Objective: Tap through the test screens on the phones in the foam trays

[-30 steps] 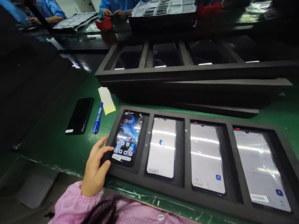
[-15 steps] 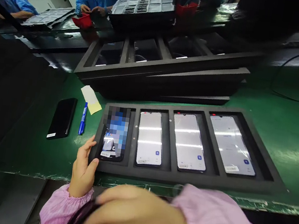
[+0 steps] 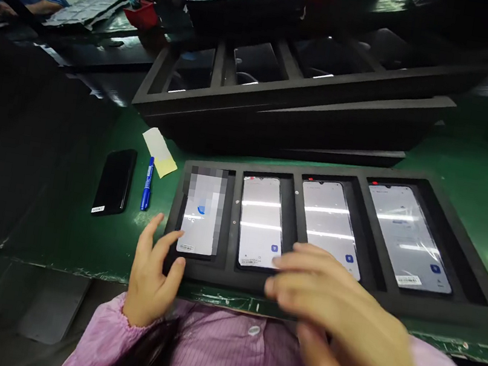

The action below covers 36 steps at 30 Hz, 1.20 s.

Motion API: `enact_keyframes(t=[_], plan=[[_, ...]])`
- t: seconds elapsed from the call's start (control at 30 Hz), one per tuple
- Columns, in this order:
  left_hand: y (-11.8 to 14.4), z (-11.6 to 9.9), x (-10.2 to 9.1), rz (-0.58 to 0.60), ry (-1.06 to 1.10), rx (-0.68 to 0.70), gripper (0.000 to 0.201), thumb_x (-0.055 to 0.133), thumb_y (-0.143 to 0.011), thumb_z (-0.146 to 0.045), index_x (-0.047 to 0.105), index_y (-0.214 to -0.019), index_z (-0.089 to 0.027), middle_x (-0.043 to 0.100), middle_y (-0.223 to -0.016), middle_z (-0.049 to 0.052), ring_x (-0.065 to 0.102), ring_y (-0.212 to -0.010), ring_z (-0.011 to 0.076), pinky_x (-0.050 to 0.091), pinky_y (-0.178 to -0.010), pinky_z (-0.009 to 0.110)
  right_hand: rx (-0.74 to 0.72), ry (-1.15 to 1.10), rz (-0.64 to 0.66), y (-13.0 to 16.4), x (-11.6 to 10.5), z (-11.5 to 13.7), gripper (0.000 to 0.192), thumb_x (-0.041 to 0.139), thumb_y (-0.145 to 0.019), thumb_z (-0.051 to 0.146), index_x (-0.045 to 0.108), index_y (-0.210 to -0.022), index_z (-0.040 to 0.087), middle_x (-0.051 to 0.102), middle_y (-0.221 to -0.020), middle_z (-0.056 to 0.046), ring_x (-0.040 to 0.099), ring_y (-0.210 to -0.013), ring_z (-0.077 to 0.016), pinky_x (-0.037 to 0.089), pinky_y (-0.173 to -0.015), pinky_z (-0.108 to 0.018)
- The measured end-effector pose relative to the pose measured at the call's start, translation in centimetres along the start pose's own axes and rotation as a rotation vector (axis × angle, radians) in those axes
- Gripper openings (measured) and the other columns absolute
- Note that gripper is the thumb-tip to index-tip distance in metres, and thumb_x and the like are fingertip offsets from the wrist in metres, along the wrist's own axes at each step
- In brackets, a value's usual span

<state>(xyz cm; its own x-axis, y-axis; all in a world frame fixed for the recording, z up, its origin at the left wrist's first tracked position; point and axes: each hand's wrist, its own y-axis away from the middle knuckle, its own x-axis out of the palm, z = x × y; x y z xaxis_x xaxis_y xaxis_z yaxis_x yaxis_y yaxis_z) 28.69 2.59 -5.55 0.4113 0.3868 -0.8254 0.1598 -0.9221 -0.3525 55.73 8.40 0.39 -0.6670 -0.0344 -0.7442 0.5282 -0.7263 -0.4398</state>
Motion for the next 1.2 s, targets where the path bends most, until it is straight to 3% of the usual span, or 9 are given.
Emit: enact_keyframes(t=[0.13,0.23,0.33,0.6,0.77,0.97,1.2], plan=[[-0.5,-1.8,0.7,0.01,-0.086,0.143,0.023,0.046,-0.081,-0.015,0.061,-0.099,-0.018,0.048,-0.131,0.014,0.027,-0.136,0.0359,0.026,-0.105,0.061,-0.078,0.001,-0.121,0.1,3.6,-3.2,0.022,0.052,-0.078,0.01,0.061,-0.097,0.018,0.065,-0.099,-0.009,0.058,-0.106,-0.0274,0.046,-0.093,-0.048],[-0.4,-1.9,1.4,-0.011,-0.128,0.121,0.025,0.047,-0.08,-0.016,0.062,-0.1,-0.018,0.052,-0.126,0.014,0.028,-0.136,0.0363,0.027,-0.105,0.06,-0.033,0.131,-0.195,0.8,5.3,-3.8,0.018,0.055,-0.078,0.012,0.063,-0.093,0.014,0.061,-0.108,-0.014,0.053,-0.112,-0.0346,0.042,-0.093,-0.056],[-0.3,-1.6,1.8,-0.069,-0.133,0.076,0.027,0.044,-0.081,-0.019,0.06,-0.103,-0.015,0.054,-0.123,0.016,0.033,-0.133,0.0349,0.031,-0.103,0.056,-0.004,0.172,-0.24,1.0,5.6,-3.7,0.014,0.056,-0.078,0.011,0.063,-0.091,0.013,0.06,-0.11,-0.017,0.052,-0.112,-0.0373,0.042,-0.09,-0.057],[-0.7,-1.8,1.4,0.027,-0.216,0.144,0.031,0.047,-0.081,-0.027,0.066,-0.105,-0.023,0.053,-0.126,0.011,0.031,-0.132,0.0368,0.029,-0.102,0.055,-0.02,0.297,-0.08,0.8,5.4,-3.9,0.022,0.053,-0.082,0.021,0.067,-0.099,0.017,0.053,-0.126,-0.017,0.041,-0.123,-0.0422,0.036,-0.092,-0.061],[-0.7,-1.4,1.4,-0.007,-0.206,0.177,0.029,0.047,-0.081,-0.027,0.062,-0.104,-0.02,0.052,-0.124,0.014,0.032,-0.131,0.0378,0.03,-0.1,0.055,0.083,0.314,-0.031,0.3,5.7,-3.0,0.024,0.05,-0.086,0.025,0.068,-0.098,0.018,0.051,-0.13,-0.016,0.036,-0.128,-0.0421,0.033,-0.094,-0.064],[-0.6,-0.5,1.9,-0.065,-0.185,0.185,0.031,0.045,-0.081,-0.026,0.055,-0.107,-0.014,0.054,-0.12,0.017,0.035,-0.13,0.0365,0.033,-0.099,0.049,0.072,0.116,-0.285,1.5,5.0,-3.4,0.025,0.043,-0.083,0.015,0.068,-0.088,0.015,0.056,-0.122,-0.013,0.043,-0.124,-0.036,0.034,-0.099,-0.059],[-0.7,-0.3,2.0,-0.052,-0.232,0.191,0.029,0.047,-0.081,-0.026,0.058,-0.107,-0.019,0.053,-0.125,0.014,0.034,-0.132,0.0349,0.034,-0.099,0.047,0.127,0.175,-0.526,3.9,2.6,-6.0,0.03,0.04,-0.082,0.012,0.068,-0.083,0.02,0.063,-0.114,-0.005,0.05,-0.117,-0.0334,0.037,-0.096,-0.055]])
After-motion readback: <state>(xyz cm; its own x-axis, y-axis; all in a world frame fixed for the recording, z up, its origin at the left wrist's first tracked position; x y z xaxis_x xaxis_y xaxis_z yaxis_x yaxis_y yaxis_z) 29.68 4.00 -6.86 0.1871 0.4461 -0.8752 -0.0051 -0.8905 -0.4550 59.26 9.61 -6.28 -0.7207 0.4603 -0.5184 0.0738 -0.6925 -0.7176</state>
